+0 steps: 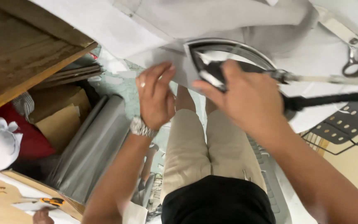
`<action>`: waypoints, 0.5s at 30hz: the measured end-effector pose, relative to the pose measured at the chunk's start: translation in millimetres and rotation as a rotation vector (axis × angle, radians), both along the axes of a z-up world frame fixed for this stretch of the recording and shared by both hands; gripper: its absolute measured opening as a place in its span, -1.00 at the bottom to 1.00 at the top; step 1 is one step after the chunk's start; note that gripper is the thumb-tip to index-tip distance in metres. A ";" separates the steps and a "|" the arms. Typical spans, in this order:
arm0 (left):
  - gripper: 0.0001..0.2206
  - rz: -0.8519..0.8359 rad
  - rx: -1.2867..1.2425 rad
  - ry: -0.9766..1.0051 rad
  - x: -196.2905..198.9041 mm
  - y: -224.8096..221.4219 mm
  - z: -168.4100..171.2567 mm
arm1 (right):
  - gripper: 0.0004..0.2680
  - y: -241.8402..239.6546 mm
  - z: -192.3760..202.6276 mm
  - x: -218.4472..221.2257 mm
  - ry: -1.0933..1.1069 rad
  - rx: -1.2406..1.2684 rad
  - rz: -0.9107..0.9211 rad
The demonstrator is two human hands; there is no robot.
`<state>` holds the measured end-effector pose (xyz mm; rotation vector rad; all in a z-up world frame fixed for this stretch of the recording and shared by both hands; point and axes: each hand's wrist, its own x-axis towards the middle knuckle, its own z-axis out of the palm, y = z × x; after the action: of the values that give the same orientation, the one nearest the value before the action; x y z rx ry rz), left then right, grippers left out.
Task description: The person is preparing garment pieces by cutting them to size with scissors and then pressing them with an iron on an ironing board.
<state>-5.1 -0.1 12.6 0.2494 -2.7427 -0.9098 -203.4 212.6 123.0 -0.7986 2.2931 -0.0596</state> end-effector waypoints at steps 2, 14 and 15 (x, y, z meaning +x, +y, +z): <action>-0.61 0.063 0.220 -0.044 15.4 -0.7 3.1 | -0.30 0.3 -7.9 3.9 0.189 -0.146 0.131; -0.71 0.149 0.200 0.145 -2.5 -20.2 67.5 | -0.33 11.0 24.5 -13.7 -0.281 0.216 0.105; -0.71 0.142 0.193 0.150 -4.8 -16.7 66.7 | -0.33 28.7 20.3 -0.8 -0.276 0.208 0.099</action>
<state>-9.8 -16.7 79.3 0.3879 -2.4681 -1.1065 -204.1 241.3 143.3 -0.7440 1.9603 0.1057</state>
